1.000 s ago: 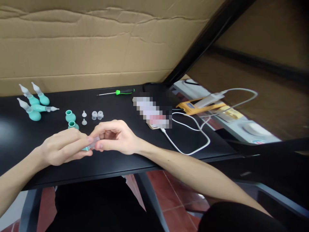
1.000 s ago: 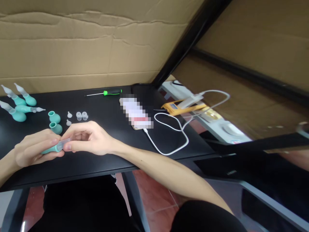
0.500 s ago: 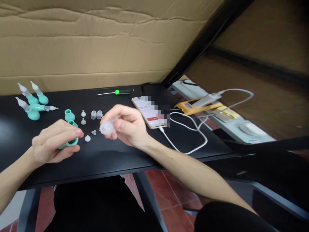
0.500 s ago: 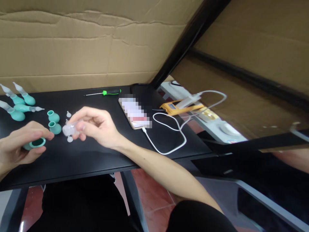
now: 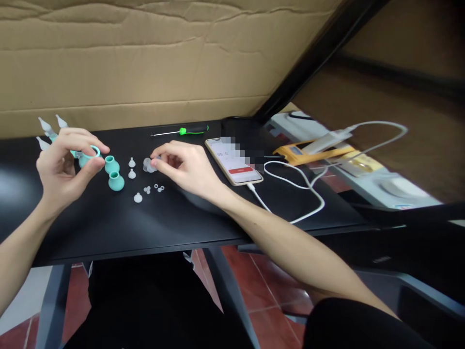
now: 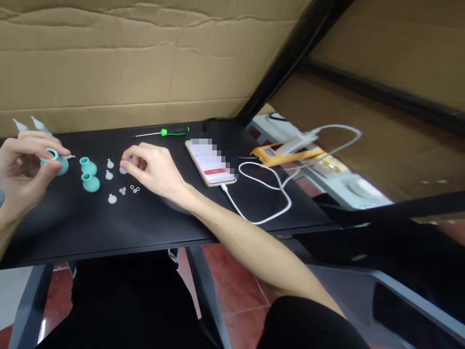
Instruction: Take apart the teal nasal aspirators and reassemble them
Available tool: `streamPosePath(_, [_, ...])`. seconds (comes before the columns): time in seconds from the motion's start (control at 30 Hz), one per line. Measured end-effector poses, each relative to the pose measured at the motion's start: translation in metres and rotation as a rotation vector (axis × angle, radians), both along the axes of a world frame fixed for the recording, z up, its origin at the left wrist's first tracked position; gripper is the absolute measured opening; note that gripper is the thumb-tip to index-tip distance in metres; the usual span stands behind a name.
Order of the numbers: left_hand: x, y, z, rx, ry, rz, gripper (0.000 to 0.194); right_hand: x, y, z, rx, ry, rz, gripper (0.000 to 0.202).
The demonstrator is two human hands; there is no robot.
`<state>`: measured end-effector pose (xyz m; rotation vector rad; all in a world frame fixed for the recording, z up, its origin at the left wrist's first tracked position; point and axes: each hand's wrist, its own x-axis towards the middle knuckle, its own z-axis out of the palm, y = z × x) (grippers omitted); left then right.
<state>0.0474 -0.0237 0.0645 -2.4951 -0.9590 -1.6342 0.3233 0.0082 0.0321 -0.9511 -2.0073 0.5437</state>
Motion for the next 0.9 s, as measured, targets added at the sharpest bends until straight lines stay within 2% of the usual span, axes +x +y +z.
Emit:
streamPosePath(0.1, [-0.004, 0.008, 0.0, 0.032, 0.02, -0.049, 0.023, 0.006, 0.005, 0.005, 0.05, -0.155, -0.112, 0.019])
streamPosePath(0.17, [-0.006, 0.012, 0.0, 0.045, 0.019, -0.07, 0.026, 0.011, 0.011, 0.007, 0.022, -0.255, -0.197, 0.017])
streamPosePath(0.3, [-0.011, 0.017, -0.001, 0.035, -0.01, -0.002, 0.029, 0.019, 0.021, 0.004, -0.087, -0.345, -0.289, 0.011])
streamPosePath(0.6, [-0.031, 0.038, -0.016, -0.007, -0.023, 0.142, 0.034, 0.021, 0.026, -0.006, -0.108, -0.424, -0.166, 0.005])
streamPosePath(0.73, [-0.038, 0.046, -0.026, -0.07, -0.09, 0.212, 0.035, 0.021, 0.026, -0.008, -0.092, -0.443, -0.15, 0.009])
streamPosePath(0.9, [-0.049, 0.065, -0.04, -0.026, -0.058, 0.247, 0.027, 0.022, 0.024, -0.01, -0.088, -0.474, -0.139, 0.016])
